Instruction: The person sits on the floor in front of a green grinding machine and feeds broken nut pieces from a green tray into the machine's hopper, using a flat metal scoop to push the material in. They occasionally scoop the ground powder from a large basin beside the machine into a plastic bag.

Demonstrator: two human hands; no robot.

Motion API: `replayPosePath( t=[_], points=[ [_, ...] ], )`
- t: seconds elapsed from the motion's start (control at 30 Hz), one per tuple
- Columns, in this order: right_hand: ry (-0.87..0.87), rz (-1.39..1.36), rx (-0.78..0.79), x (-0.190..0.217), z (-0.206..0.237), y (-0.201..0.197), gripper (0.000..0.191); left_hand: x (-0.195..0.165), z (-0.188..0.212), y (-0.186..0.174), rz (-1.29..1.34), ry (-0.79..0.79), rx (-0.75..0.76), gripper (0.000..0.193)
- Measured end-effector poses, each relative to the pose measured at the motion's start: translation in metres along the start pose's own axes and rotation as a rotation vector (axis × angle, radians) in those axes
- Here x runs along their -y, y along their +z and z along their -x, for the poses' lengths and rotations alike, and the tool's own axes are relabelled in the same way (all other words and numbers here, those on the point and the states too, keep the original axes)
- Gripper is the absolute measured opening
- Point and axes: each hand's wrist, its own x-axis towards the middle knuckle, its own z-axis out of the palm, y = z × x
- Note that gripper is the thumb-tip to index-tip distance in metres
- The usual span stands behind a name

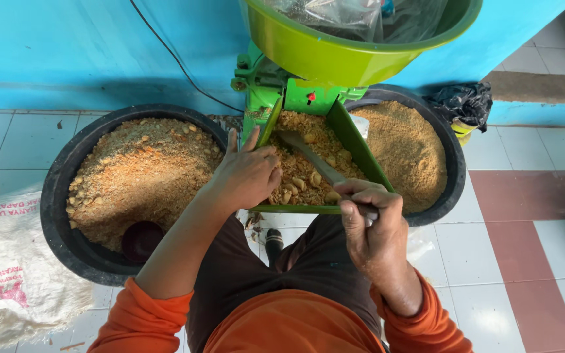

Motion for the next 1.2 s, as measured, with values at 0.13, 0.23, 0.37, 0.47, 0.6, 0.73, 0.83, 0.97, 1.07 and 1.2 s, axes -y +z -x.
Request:
replayPosePath(
  t=[0.13, 0.23, 0.37, 0.47, 0.6, 0.73, 0.83, 0.97, 1.07, 1.2],
  points=[
    [-0.076, 0.153, -0.010, -0.007, 0.010, 0.011, 0.029, -0.001, -0.002, -0.005, -0.035, -0.022, 0.083, 0.043],
    [-0.076, 0.136, -0.062, -0.009, 0.014, 0.015, 0.030, 0.002, -0.009, -0.007, 0.036, 0.016, 0.033, 0.044],
    [-0.061, 0.161, -0.050, -0.006, 0.015, 0.017, 0.031, 0.006, -0.017, -0.003, -0.010, 0.009, 0.126, 0.045],
    [-0.096, 0.059, -0.110, -0.001, 0.013, 0.017, 0.029, 0.008, -0.019, -0.001, -0.007, 0.028, 0.076, 0.044],
    [-0.086, 0.147, -0.047, 0.002, 0.012, 0.014, 0.031, 0.007, -0.018, -0.002, -0.007, 0.022, 0.102, 0.043],
    [-0.186, 0.178, -0.115, -0.002, 0.010, 0.014, 0.029, 0.000, -0.019, -0.003, 0.048, -0.064, 0.177, 0.042],
    [-0.123, 0.104, -0.048, -0.006, 0.006, 0.017, 0.028, -0.005, -0.021, -0.002, 0.070, -0.111, 0.219, 0.043],
    [-0.060, 0.136, -0.040, -0.007, 0.004, 0.017, 0.027, -0.003, -0.018, 0.003, 0.042, -0.092, 0.170, 0.039],
    [-0.102, 0.081, -0.071, -0.011, 0.007, 0.021, 0.026, -0.002, -0.015, 0.009, 0.067, -0.076, 0.060, 0.044],
    [-0.153, 0.290, -0.019, -0.019, 0.007, 0.035, 0.030, -0.002, -0.012, 0.011, -0.012, -0.074, 0.049, 0.038]
  ],
)
